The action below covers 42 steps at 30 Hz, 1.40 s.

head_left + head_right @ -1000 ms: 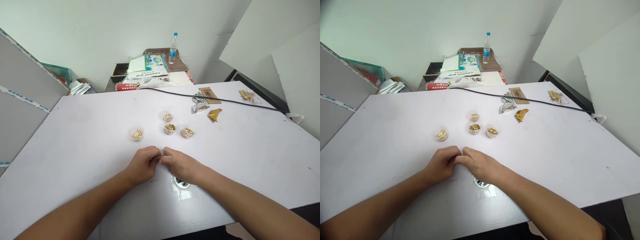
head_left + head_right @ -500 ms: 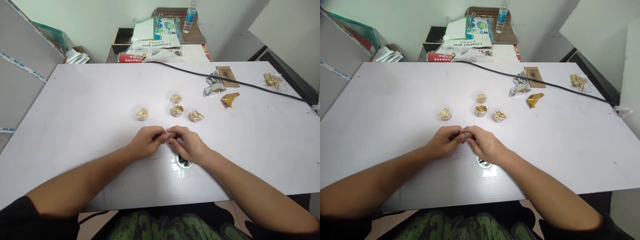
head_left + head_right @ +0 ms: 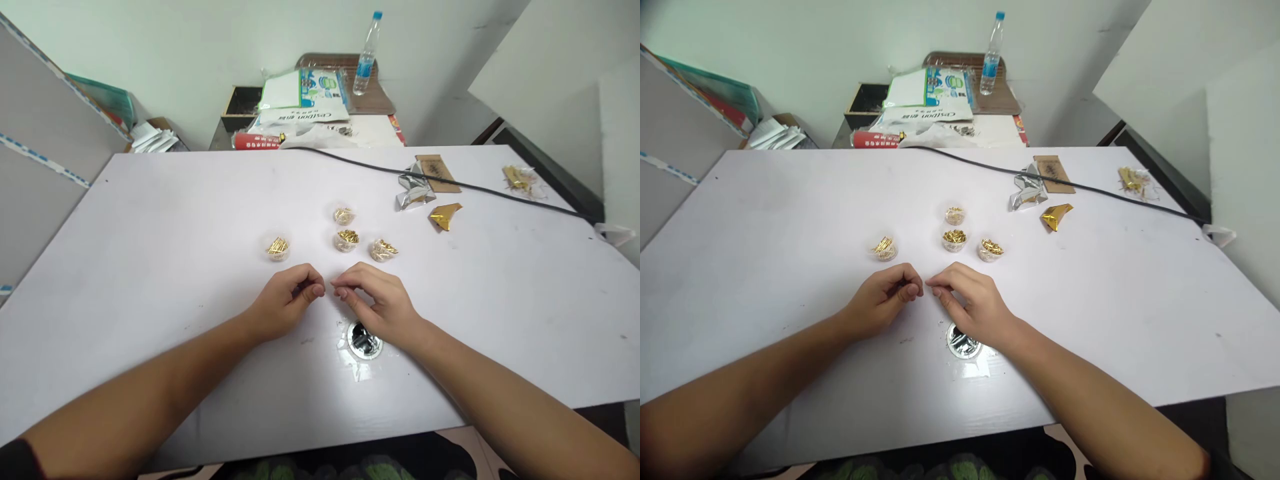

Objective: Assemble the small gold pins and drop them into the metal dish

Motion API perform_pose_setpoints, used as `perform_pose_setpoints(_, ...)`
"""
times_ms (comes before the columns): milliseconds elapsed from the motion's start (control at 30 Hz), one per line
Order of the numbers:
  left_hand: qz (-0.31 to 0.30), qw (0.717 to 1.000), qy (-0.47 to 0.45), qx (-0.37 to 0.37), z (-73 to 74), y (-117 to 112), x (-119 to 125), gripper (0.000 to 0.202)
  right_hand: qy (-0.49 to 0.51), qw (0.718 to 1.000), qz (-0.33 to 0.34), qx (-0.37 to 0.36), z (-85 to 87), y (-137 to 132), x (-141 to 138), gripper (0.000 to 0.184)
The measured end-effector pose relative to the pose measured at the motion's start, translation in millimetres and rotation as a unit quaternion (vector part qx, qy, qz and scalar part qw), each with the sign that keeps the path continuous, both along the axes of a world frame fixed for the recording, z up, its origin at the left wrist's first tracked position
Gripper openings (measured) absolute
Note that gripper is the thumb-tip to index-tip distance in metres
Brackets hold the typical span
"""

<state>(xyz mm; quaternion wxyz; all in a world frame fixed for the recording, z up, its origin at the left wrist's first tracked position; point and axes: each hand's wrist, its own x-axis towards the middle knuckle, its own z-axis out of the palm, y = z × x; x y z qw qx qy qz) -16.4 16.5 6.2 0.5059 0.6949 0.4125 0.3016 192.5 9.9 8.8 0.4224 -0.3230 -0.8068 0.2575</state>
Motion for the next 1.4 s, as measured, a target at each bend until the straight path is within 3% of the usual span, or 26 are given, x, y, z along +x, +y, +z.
perform_pose_setpoints(200,-0.006,1.0,0.01,-0.006,-0.3,0,-1,0.024,0.003,1.0,-0.004,-0.006,1.6,1,1,0.014)
perform_pose_setpoints(367,-0.004,1.0,0.019,-0.004,-0.5,-1,-1,0.023,0.016,0.999,-0.028,0.043,6.3,2,6,0.016)
perform_pose_setpoints(733,0.001,0.997,0.057,0.048,2.3,-3,4,0.02,0.023,0.977,-0.152,0.147,27.3,13,26,0.013)
perform_pose_setpoints(933,0.004,0.997,0.07,0.04,3.4,-3,5,0.018,-0.039,0.96,-0.201,0.193,40.3,39,32,0.017)
perform_pose_setpoints(1100,-0.006,0.997,0.065,0.04,1.8,-2,3,0.018,-0.157,0.953,-0.185,0.183,45.4,61,25,0.029)
perform_pose_setpoints(1267,-0.009,0.997,0.071,0.038,1.3,-2,1,0.018,-0.147,0.951,-0.202,0.18,58.7,62,42,0.025)
perform_pose_setpoints(1400,-0.015,0.997,0.072,0.038,1.5,-3,1,0.018,-0.249,0.949,-0.184,0.053,75.6,66,66,0.018)
